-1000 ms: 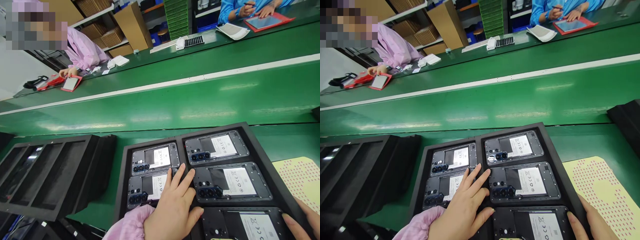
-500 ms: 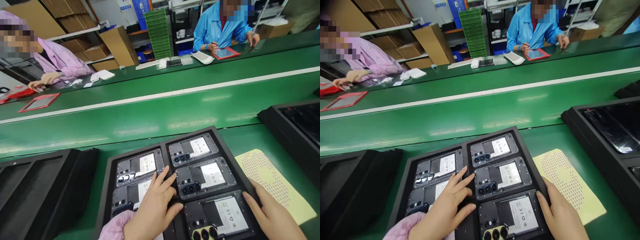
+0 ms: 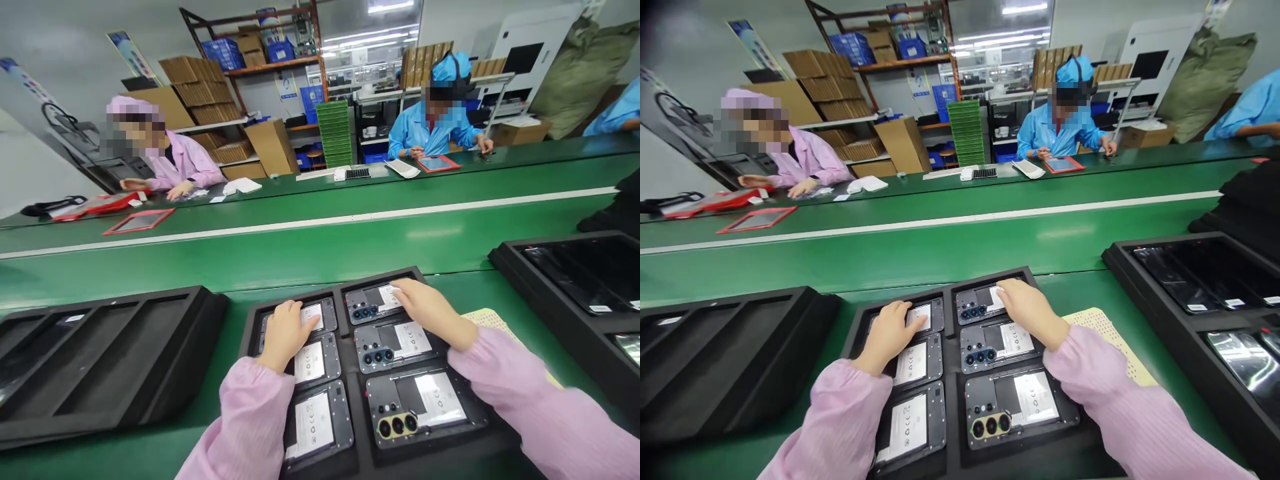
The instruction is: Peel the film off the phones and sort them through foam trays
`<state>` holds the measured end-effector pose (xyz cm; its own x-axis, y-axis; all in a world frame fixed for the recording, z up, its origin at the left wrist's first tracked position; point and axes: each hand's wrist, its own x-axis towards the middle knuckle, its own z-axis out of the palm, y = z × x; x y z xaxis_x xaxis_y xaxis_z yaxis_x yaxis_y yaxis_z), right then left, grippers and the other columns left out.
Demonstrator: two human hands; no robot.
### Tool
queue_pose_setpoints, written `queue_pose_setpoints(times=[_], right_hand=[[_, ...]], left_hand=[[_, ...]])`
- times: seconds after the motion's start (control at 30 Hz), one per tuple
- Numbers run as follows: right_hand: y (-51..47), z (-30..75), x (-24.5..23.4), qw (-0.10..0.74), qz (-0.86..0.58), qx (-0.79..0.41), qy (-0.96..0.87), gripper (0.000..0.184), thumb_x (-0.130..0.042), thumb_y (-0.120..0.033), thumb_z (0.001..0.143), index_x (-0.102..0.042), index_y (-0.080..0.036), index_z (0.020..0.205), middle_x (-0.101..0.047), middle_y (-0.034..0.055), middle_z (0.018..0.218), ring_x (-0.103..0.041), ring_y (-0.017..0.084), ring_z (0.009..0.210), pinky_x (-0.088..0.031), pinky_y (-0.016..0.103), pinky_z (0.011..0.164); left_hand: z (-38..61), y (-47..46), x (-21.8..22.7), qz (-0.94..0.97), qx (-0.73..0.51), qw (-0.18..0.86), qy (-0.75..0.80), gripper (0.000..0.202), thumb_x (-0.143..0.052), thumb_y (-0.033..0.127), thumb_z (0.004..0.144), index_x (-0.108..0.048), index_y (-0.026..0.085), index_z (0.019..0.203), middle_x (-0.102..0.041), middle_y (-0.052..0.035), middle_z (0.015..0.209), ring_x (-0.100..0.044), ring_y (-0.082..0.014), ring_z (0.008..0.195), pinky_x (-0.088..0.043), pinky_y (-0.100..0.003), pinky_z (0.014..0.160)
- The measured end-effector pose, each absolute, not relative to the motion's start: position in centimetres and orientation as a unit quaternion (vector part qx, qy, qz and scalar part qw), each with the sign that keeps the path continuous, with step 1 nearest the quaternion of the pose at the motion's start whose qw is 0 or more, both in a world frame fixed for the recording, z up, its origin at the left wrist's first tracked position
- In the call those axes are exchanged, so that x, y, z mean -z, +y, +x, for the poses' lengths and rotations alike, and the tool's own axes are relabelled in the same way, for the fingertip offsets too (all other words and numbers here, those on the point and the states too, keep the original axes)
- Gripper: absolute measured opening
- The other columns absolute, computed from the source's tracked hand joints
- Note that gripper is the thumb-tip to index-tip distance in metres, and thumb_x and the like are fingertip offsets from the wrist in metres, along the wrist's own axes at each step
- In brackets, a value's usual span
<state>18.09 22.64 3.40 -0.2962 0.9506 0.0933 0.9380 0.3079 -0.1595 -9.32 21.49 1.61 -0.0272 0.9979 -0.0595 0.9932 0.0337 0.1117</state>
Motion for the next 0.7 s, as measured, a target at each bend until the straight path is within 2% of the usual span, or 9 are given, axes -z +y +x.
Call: queue_pose_setpoints(times=[0.07,0.17,0.3,0.37,0.47,0.57,0.7], right_hand=[[24.2,15.6,-3.0,0.060,-0.580,-0.028,-0.812,0.016,-0.053,-0.025,0.096,-0.060,-0.015,0.106,-0.060,0.0067,0.108,-0.057,0.020,0.100,-0.048,0.039,0.088],[24.9,13.4,-2.4,0.031,-0.588,-0.003,-0.808,0.018,-0.056,-0.031,0.094,-0.061,-0.014,0.097,-0.060,0.0067,0.102,-0.057,0.021,0.097,-0.047,0.041,0.086],[24.2,12.8,-2.2,0.015,-0.600,0.017,-0.800,0.024,-0.056,-0.037,0.093,-0.060,-0.014,0.098,-0.058,0.0072,0.105,-0.055,0.022,0.100,-0.046,0.043,0.087],[24.0,12.9,-2.7,0.011,-0.606,0.013,-0.795,0.027,-0.056,-0.040,0.093,-0.060,-0.013,0.097,-0.059,0.0068,0.103,-0.056,0.021,0.096,-0.047,0.041,0.085],[24.0,13.4,-4.1,0.008,-0.624,-0.007,-0.782,0.032,-0.054,-0.044,0.094,-0.060,-0.013,0.094,-0.061,0.0034,0.086,-0.060,0.017,0.077,-0.051,0.035,0.074],[23.2,14.2,-5.4,0.019,-0.636,-0.022,-0.771,0.034,-0.048,-0.046,0.096,-0.060,-0.014,0.092,-0.060,0.0006,0.076,-0.059,0.015,0.068,-0.051,0.032,0.068],[20.8,14.9,-4.6,0.014,-0.618,-0.051,-0.785,0.036,-0.049,-0.042,0.096,-0.060,-0.015,0.075,-0.060,-0.0004,0.068,-0.059,0.014,0.064,-0.049,0.029,0.063]], left_hand=[[-9.0,21.5,-1.9,0.691,-0.007,0.045,0.722,0.042,-0.050,0.042,0.081,-0.058,0.010,0.107,-0.060,-0.0178,0.111,-0.052,-0.0336,0.108,-0.041,-0.045,0.089],[-8.9,21.6,-2.2,0.690,0.002,0.039,0.723,0.044,-0.054,0.048,0.079,-0.061,0.011,0.102,-0.062,-0.0162,0.103,-0.054,-0.0323,0.103,-0.041,-0.042,0.085],[-9.1,21.6,-2.7,0.693,0.000,0.044,0.719,0.040,-0.054,0.050,0.080,-0.064,0.015,0.095,-0.064,-0.0133,0.102,-0.055,-0.0283,0.102,-0.041,-0.035,0.084],[-9.3,21.3,-3.5,0.690,-0.005,0.047,0.722,0.038,-0.052,0.050,0.081,-0.064,0.016,0.094,-0.067,-0.0111,0.097,-0.058,-0.0262,0.099,-0.041,-0.033,0.083],[-9.8,20.5,-5.3,0.669,-0.020,0.043,0.741,0.038,-0.046,0.051,0.085,-0.062,0.018,0.095,-0.070,-0.0084,0.088,-0.063,-0.0252,0.090,-0.042,-0.032,0.080],[-10.3,19.3,-6.8,0.651,-0.032,0.043,0.757,0.038,-0.037,0.050,0.089,-0.060,0.022,0.100,-0.071,-0.0066,0.090,-0.065,-0.0246,0.089,-0.043,-0.031,0.074],[-9.7,17.0,-6.0,0.682,-0.003,0.090,0.726,0.032,-0.045,0.049,0.085,-0.064,0.024,0.086,-0.071,-0.0036,0.085,-0.066,-0.0229,0.085,-0.045,-0.028,0.070]])
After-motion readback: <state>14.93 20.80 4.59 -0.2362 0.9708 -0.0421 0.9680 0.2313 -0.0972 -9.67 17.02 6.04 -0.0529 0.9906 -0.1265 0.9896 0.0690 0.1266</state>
